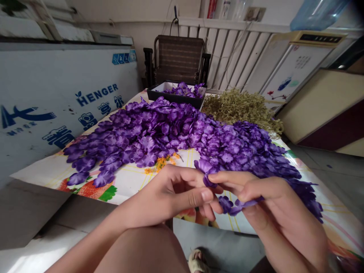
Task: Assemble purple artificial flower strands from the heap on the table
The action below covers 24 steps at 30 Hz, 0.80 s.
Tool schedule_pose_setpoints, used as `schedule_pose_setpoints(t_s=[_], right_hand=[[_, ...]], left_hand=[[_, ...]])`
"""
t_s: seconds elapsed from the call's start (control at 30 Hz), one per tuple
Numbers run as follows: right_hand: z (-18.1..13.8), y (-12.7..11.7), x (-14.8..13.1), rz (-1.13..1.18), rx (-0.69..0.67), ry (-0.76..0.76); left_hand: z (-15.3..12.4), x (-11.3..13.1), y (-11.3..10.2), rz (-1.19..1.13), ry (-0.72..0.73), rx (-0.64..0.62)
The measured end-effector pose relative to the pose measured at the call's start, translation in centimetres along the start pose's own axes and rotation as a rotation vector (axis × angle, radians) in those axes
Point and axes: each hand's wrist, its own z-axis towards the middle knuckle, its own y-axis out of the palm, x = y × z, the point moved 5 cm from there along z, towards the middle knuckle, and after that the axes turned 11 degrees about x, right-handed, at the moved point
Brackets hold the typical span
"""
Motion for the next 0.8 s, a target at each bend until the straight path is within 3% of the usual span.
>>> schedule_pose_setpoints(t_s=[0.2,0.33,0.57,0.8], right_hand=[[0.1,0.6,-0.6,-0.121,-0.041,-0.198],[-0.1,0.7,-0.6,-0.14,-0.038,-0.245],[-0.5,1.6,-0.5,-0.211,-0.215,-0.352],[1.5,0.1,2.3,-0.313,0.093,-0.218]], left_hand=[[0.3,0.4,-0.2,0.067,0.056,0.027],[0.5,0.5,-0.1,0.107,0.075,0.05],[0.8,-0.2,-0.3,0.016,0.039,0.089],[0.5,-0.8,-1.7,-0.114,0.082,0.196]])
